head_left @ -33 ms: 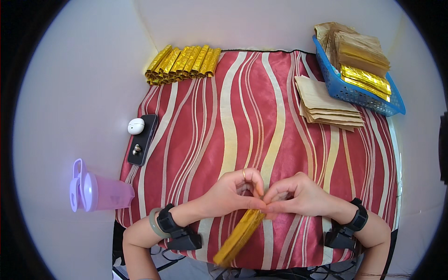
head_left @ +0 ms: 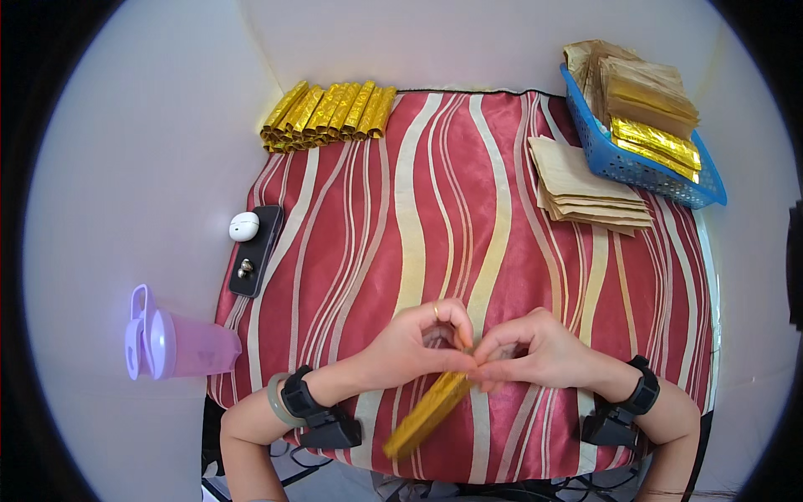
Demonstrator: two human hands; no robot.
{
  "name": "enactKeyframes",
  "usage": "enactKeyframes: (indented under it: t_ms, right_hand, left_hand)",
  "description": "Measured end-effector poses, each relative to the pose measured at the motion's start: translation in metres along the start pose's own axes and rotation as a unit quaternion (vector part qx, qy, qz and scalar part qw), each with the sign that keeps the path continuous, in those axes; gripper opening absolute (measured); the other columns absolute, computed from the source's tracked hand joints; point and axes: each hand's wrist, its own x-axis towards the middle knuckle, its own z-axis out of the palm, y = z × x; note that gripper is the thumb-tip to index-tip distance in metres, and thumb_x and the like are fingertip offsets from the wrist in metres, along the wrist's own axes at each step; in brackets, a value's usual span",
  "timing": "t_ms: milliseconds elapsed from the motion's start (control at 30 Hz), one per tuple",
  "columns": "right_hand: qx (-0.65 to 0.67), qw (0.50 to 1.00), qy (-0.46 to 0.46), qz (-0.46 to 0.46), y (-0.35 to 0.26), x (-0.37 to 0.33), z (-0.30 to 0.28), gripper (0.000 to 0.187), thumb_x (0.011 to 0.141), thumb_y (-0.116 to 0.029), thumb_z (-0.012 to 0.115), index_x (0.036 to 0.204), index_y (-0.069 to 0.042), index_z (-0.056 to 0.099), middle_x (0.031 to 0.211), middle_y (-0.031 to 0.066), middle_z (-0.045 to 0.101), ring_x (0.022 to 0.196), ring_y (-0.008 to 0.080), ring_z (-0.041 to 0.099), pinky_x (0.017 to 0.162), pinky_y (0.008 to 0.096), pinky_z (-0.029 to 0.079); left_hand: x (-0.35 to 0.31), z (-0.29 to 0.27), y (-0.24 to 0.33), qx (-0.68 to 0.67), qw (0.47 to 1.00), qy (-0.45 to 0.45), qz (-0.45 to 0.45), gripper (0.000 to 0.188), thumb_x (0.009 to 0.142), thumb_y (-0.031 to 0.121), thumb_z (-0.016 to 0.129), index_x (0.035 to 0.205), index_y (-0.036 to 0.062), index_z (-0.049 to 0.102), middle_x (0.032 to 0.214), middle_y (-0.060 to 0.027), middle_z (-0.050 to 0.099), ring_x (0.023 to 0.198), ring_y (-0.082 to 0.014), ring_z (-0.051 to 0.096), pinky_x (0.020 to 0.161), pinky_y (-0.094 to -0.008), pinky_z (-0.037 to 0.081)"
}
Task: Fold and package individual sheets of gold-colored ritual or packaging paper.
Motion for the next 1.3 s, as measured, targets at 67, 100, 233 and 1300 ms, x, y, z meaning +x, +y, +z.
enactKeyframes:
  t_ms: [67, 100, 233, 1300]
  right_hand:
    - [-0.029, 0.997, 0.065, -0.030, -0.005, -0.003, -0.001, 0.013, 0.092, -0.010, 0.069, 0.098, 0.002, 0.069, 0.079, 0.0057, 0.071, 0.070, 0.0077, 0.068, 0.061, 0.0183, 0.051]
    - [-0.030, 0.997, 0.066, -0.030, -0.006, -0.003, -0.004, 0.013, 0.092, -0.010, 0.069, 0.098, 0.002, 0.069, 0.079, 0.0057, 0.071, 0.070, 0.0077, 0.068, 0.061, 0.0183, 0.051]
    - [0.051, 0.965, 0.250, -0.062, -0.005, -0.005, -0.019, 0.010, 0.094, -0.011, 0.067, 0.097, -0.001, 0.067, 0.071, 0.0013, 0.066, 0.057, 0.0026, 0.055, 0.052, 0.0161, 0.041]
    - [0.073, 0.919, 0.353, -0.161, 0.007, 0.000, -0.021, 0.016, 0.099, -0.018, 0.060, 0.100, -0.002, 0.061, 0.086, 0.0109, 0.073, 0.062, 0.0086, 0.063, 0.060, 0.0193, 0.046]
  left_hand:
    - [0.002, -0.002, 0.007, 0.003, 0.999, 0.053, 0.006, 0.020, 0.086, -0.004, 0.070, 0.099, 0.0036, 0.057, 0.094, 0.0003, 0.055, 0.087, -0.0066, 0.057, 0.076, -0.0218, 0.047]
    - [0.002, -0.004, 0.009, 0.006, 0.994, 0.107, 0.012, 0.018, 0.087, -0.005, 0.069, 0.099, 0.0028, 0.057, 0.095, -0.0003, 0.055, 0.087, -0.0069, 0.057, 0.077, -0.0221, 0.047]
    - [-0.003, -0.024, 0.012, 0.029, 0.966, 0.258, 0.022, 0.007, 0.100, 0.013, 0.057, 0.099, 0.0055, 0.059, 0.088, 0.0015, 0.058, 0.082, -0.0052, 0.056, 0.075, -0.0214, 0.047]
    - [-0.002, -0.019, 0.007, 0.097, 0.924, 0.303, 0.212, 0.016, 0.088, -0.006, 0.067, 0.103, -0.0020, 0.064, 0.115, -0.0063, 0.059, 0.100, -0.0108, 0.060, 0.089, -0.0251, 0.050]
